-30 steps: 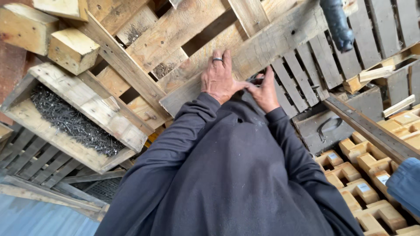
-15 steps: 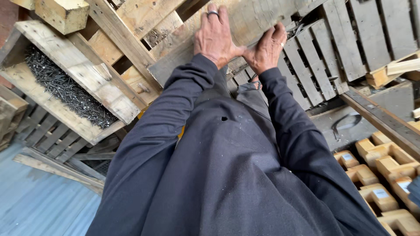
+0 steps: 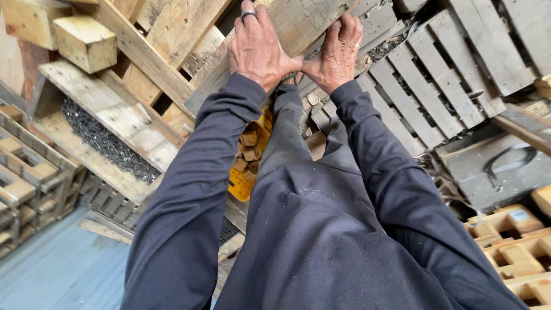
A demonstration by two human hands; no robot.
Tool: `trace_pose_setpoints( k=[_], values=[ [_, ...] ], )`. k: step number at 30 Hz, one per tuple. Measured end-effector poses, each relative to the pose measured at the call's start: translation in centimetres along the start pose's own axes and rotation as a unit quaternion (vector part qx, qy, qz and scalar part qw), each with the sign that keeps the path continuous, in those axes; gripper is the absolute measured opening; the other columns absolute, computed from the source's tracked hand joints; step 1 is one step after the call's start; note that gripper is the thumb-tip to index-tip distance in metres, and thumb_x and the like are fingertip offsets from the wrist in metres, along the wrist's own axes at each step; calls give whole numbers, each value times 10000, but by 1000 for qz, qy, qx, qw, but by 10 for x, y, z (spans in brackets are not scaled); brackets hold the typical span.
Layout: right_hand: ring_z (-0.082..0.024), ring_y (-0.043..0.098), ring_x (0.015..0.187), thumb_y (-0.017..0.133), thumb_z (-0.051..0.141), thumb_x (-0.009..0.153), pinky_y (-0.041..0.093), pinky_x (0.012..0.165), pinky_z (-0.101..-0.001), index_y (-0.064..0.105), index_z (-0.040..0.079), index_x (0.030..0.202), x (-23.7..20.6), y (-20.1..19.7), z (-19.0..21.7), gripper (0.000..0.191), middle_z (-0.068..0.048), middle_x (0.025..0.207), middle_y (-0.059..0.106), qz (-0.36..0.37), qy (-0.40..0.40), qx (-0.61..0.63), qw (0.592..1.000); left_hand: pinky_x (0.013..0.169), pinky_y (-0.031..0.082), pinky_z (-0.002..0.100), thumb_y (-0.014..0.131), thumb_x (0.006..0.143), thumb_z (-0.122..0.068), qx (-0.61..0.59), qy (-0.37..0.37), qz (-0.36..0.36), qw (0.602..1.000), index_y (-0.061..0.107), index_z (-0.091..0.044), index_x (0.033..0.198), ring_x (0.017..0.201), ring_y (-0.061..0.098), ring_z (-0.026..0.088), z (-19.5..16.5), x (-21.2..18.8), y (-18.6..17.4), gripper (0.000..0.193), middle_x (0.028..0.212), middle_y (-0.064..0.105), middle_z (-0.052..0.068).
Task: The person assembles wooden pallets by placing small wooden blocks and hammering nails into the pallet structure. They repeatedly pick up blocks, position them, and use a hammer to secure nails.
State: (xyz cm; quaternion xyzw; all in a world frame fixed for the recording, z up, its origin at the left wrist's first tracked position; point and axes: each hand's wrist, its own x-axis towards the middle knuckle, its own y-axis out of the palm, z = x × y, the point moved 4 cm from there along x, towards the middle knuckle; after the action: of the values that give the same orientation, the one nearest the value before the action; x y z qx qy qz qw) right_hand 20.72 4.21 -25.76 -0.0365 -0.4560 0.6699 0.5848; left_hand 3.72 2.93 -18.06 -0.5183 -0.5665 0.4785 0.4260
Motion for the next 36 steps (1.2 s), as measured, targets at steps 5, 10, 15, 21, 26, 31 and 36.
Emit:
trace_pose_setpoints(
  k=[5, 10, 15, 21, 26, 31, 36],
  values=[
    [-448, 320, 1409, 971, 450, 727, 368, 1178, -579, -49, 338, 1718, -22, 17, -17, 1427, -192, 1537, 278, 36, 66, 0, 997, 802, 568, 439, 956, 636, -609, 3, 21, 4, 1000, 428, 113, 1269, 1048, 570, 381, -5, -3, 1, 1096, 1271, 442, 276],
    [-433, 287, 1444, 977, 466, 772, 383, 1175, -553, -17, 190, 1602, -33, 21, -19, 1324, -192, 1580, 235, -2, 2, 15, 1000, 811, 577, 440, 945, 603, -559, -3, 0, 26, 1000, 423, 113, 1287, 1089, 559, 389, -4, -4, 1, 1091, 1260, 435, 258],
    [-436, 310, 1398, 997, 481, 716, 412, 1155, -534, 191, 120, 1576, -33, 29, -27, 1233, -180, 1505, 254, 57, 80, 7, 995, 793, 593, 430, 956, 611, -589, -6, 5, 14, 1000, 400, 103, 1325, 1100, 552, 373, -10, -6, -5, 1138, 1260, 429, 220],
    [-407, 345, 1478, 1032, 279, 822, 432, 1232, -496, 274, 126, 1600, -42, 7, -18, 1097, -170, 1571, 269, 65, 88, 104, 989, 791, 602, 425, 948, 616, -625, -3, -14, 15, 1000, 409, 82, 1312, 1114, 542, 375, -6, -8, 2, 1129, 1242, 434, 210],
    [-291, 575, 1266, 906, 213, 896, 567, 1055, -423, 366, 78, 1542, -62, -6, -11, 853, -178, 1440, 429, 80, 280, 232, 928, 830, 600, 422, 944, 640, -677, 9, 11, -30, 999, 389, 75, 1339, 1138, 532, 379, -4, -11, 8, 1167, 1280, 436, 224],
    [-177, 710, 954, 679, 238, 1043, 591, 860, -330, 539, -38, 1388, -71, 12, 17, 464, -117, 1222, 684, 123, 489, 471, 724, 835, 592, 423, 936, 622, -719, -24, 32, -115, 993, 322, 43, 1457, 1104, 541, 383, 3, -15, 10, 1286, 1254, 443, 230],
    [-154, 691, 842, 631, 219, 1035, 567, 730, -293, 544, -3, 1345, -59, 13, 46, 391, -109, 1068, 681, 105, 565, 548, 608, 764, 593, 329, 769, 961, -437, -236, 5, -163, 958, 323, -8, 1485, 1004, 611, 257, 24, -22, 22, 810, 1124, 486, 132]
  ],
)
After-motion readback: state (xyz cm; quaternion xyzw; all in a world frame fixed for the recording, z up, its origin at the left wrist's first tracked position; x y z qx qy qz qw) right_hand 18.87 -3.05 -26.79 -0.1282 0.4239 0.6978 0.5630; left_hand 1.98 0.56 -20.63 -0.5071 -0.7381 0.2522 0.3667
